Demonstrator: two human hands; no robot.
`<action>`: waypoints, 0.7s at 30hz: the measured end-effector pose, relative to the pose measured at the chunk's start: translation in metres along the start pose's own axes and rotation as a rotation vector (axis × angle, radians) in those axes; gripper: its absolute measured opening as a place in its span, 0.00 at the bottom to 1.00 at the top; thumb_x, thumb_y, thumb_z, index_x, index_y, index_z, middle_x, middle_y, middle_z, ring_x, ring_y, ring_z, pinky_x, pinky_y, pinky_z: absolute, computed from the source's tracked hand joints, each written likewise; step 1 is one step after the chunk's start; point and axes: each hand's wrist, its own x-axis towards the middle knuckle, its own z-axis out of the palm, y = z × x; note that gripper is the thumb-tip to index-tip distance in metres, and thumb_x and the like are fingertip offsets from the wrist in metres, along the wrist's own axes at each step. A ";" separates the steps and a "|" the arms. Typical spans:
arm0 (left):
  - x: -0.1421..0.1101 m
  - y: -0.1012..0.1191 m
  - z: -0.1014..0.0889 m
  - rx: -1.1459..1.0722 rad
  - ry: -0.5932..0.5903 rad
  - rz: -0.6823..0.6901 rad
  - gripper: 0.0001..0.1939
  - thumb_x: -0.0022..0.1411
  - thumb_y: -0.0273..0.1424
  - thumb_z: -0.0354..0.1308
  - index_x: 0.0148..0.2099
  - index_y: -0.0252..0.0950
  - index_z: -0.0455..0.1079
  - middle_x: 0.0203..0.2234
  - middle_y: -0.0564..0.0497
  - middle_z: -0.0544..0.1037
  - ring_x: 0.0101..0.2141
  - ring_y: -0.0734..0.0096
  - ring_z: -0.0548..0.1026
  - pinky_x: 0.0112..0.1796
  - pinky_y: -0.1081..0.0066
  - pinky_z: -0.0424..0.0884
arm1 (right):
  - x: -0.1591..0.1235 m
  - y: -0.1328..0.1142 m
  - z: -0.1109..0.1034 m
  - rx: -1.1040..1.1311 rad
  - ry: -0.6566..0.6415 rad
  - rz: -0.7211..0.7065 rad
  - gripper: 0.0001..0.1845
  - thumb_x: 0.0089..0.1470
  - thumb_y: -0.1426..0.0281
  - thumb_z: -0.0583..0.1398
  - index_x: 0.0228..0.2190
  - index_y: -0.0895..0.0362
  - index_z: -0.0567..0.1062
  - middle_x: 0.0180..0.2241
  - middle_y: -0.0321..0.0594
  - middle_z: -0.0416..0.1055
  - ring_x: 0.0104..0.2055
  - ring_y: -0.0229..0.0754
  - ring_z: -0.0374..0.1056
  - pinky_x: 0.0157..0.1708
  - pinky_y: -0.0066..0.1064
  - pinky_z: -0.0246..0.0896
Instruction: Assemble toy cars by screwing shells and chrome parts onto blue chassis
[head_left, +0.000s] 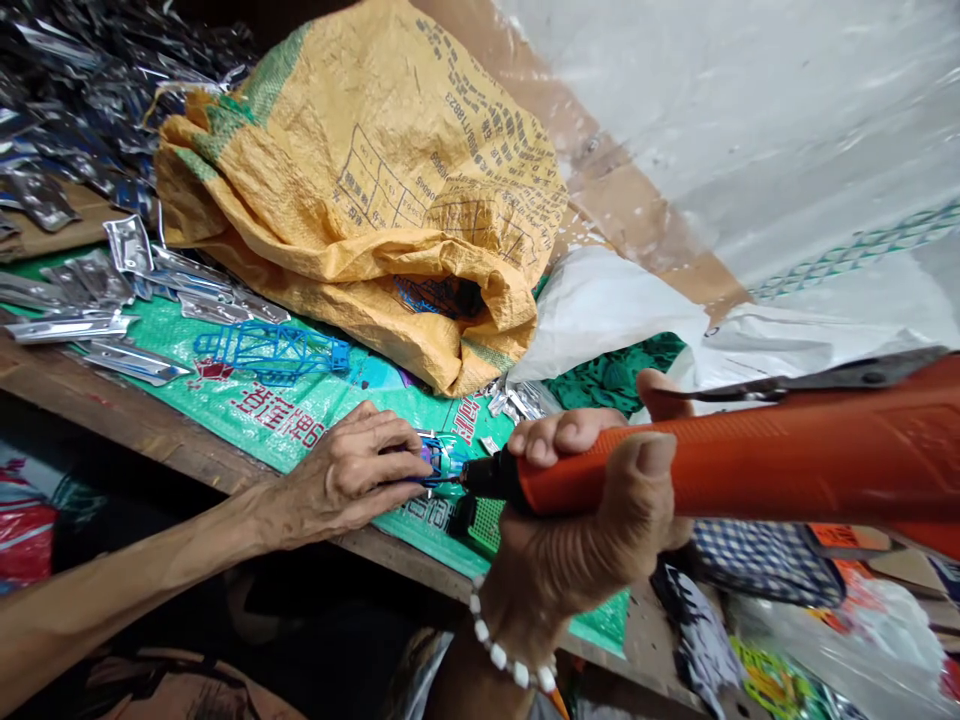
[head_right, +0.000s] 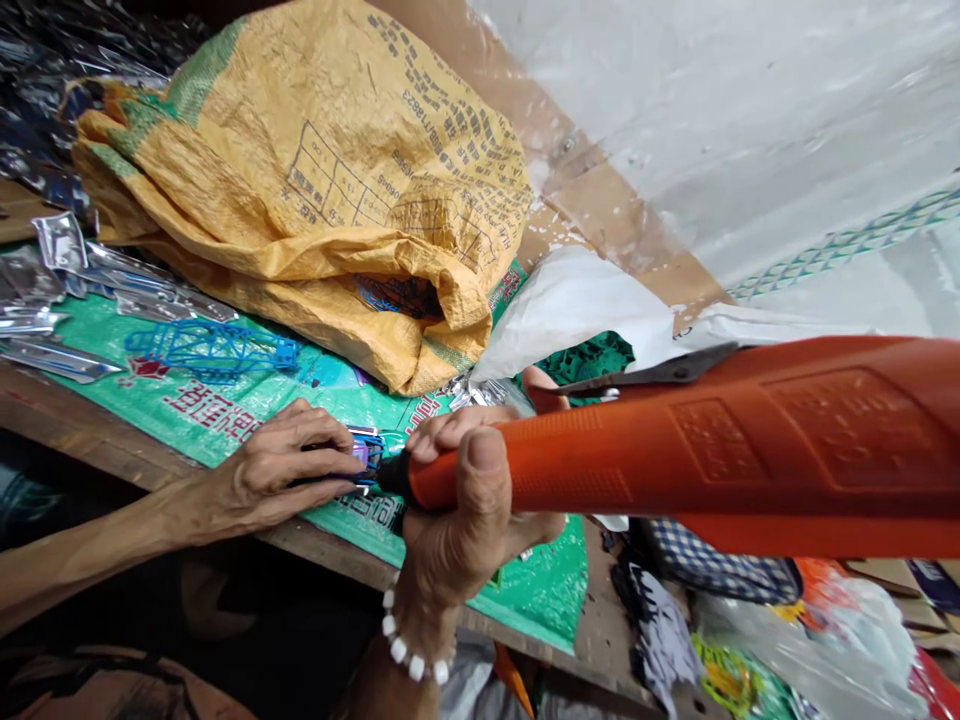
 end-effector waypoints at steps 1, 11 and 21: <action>0.001 0.001 -0.001 0.008 0.004 0.008 0.05 0.70 0.27 0.59 0.45 0.37 0.76 0.39 0.50 0.79 0.40 0.65 0.76 0.43 0.63 0.61 | 0.000 0.000 0.000 -0.012 -0.004 0.003 0.13 0.52 0.65 0.68 0.41 0.50 0.77 0.21 0.27 0.64 0.18 0.34 0.61 0.19 0.30 0.63; 0.003 0.004 -0.001 -0.011 0.006 -0.014 0.05 0.72 0.28 0.58 0.41 0.36 0.74 0.38 0.51 0.79 0.40 0.66 0.76 0.46 0.63 0.60 | 0.000 0.001 0.001 -0.013 -0.019 -0.030 0.11 0.54 0.66 0.67 0.41 0.51 0.77 0.21 0.28 0.64 0.19 0.34 0.61 0.19 0.29 0.62; 0.002 0.002 0.000 -0.038 -0.022 -0.033 0.03 0.71 0.27 0.59 0.43 0.37 0.74 0.39 0.50 0.80 0.41 0.67 0.75 0.46 0.62 0.61 | -0.001 0.002 -0.001 -0.003 0.004 -0.008 0.13 0.52 0.66 0.68 0.41 0.51 0.77 0.21 0.28 0.64 0.19 0.34 0.60 0.19 0.30 0.63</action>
